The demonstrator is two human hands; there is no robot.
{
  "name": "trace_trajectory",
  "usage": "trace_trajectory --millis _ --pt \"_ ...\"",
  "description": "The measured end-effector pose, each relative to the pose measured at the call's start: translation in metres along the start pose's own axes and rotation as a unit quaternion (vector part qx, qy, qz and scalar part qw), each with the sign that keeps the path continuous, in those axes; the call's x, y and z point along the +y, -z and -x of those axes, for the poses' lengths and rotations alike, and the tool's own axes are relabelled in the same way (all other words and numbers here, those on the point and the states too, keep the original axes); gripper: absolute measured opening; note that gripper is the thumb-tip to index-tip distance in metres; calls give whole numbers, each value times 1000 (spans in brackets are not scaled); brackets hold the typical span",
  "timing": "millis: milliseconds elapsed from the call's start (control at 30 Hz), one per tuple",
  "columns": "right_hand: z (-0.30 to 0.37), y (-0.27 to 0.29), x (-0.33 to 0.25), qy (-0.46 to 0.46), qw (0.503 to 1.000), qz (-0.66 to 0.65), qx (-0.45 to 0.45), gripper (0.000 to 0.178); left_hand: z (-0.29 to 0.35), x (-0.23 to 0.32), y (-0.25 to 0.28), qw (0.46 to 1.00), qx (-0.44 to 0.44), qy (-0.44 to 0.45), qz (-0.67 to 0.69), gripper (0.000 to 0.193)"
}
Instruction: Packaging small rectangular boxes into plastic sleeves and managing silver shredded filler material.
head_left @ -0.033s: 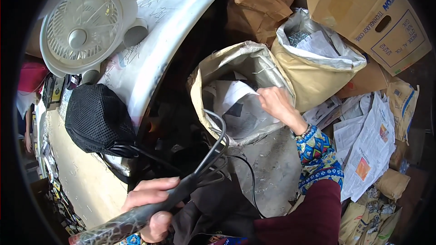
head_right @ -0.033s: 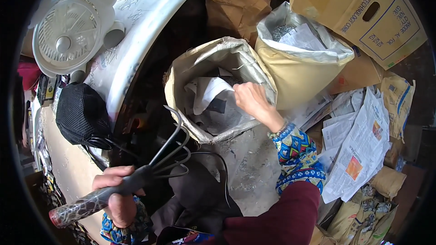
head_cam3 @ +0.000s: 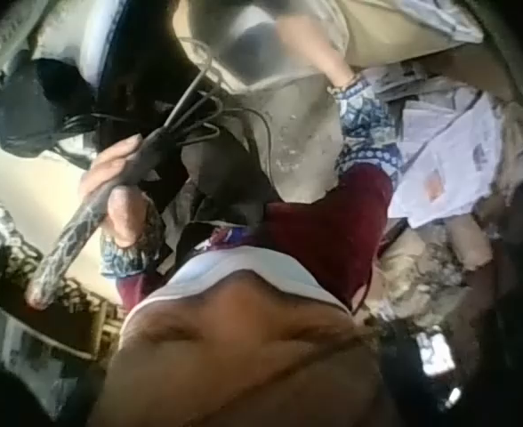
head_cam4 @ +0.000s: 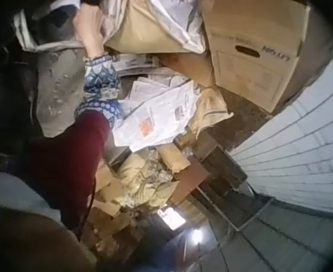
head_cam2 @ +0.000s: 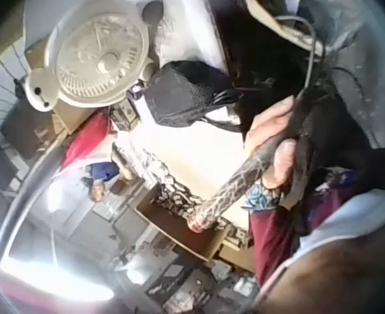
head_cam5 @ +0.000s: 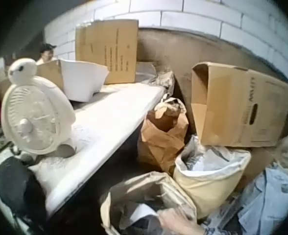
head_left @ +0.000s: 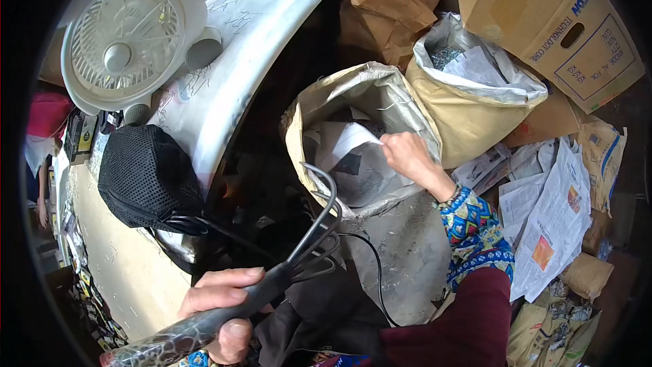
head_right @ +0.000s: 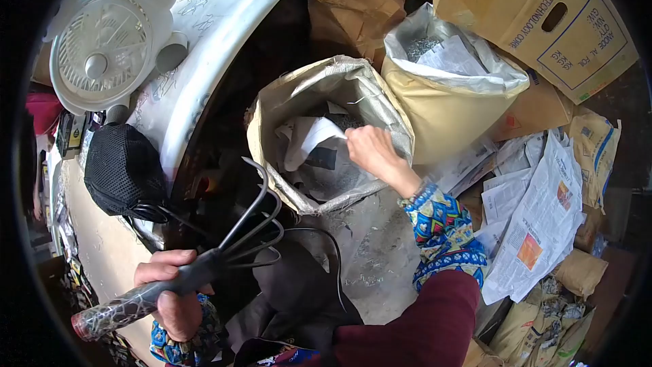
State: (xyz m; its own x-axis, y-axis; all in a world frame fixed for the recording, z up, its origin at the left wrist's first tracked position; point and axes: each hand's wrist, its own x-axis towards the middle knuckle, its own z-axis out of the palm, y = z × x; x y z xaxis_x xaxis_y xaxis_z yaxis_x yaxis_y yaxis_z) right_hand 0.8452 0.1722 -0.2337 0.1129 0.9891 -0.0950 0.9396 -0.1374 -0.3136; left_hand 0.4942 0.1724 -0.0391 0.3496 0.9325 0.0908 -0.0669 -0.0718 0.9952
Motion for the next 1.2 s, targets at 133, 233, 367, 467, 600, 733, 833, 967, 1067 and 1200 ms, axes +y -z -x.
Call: trace_trajectory --millis 133,233,367,467,600,733,833,967,1067,1200 --pt "-29 -24 4 -71 988 -16 136 14 0 6 0 1000 17 5 -17 38" --pt "-42 -53 28 -18 997 58 -48 16 2 3 1 1000 8 14 -22 39" --pt "-55 -47 25 -4 997 -50 58 14 1 11 -2 997 -23 54 -58 40" --pt "-68 -52 19 -29 991 -47 125 15 1 10 0 996 -18 59 -65 37" --pt "-72 -54 20 -53 992 -60 93 17 -4 10 4 997 -35 75 1 29" --pt "-76 -49 21 77 992 -92 44 17 -3 6 -1 996 -33 82 2 29" --pt "-86 -45 15 -11 987 -125 103 16 -6 4 -1 996 -32 80 2 29" --pt "-86 -46 9 -41 948 -182 258 15 -5 8 -3 995 -31 90 0 29" --pt "-88 -47 38 -82 986 18 147 13 -5 7 -2 996 -28 86 -2 29" --pt "-87 -55 50 -81 975 96 185 15 -4 0 -3 996 -32 85 -2 31"
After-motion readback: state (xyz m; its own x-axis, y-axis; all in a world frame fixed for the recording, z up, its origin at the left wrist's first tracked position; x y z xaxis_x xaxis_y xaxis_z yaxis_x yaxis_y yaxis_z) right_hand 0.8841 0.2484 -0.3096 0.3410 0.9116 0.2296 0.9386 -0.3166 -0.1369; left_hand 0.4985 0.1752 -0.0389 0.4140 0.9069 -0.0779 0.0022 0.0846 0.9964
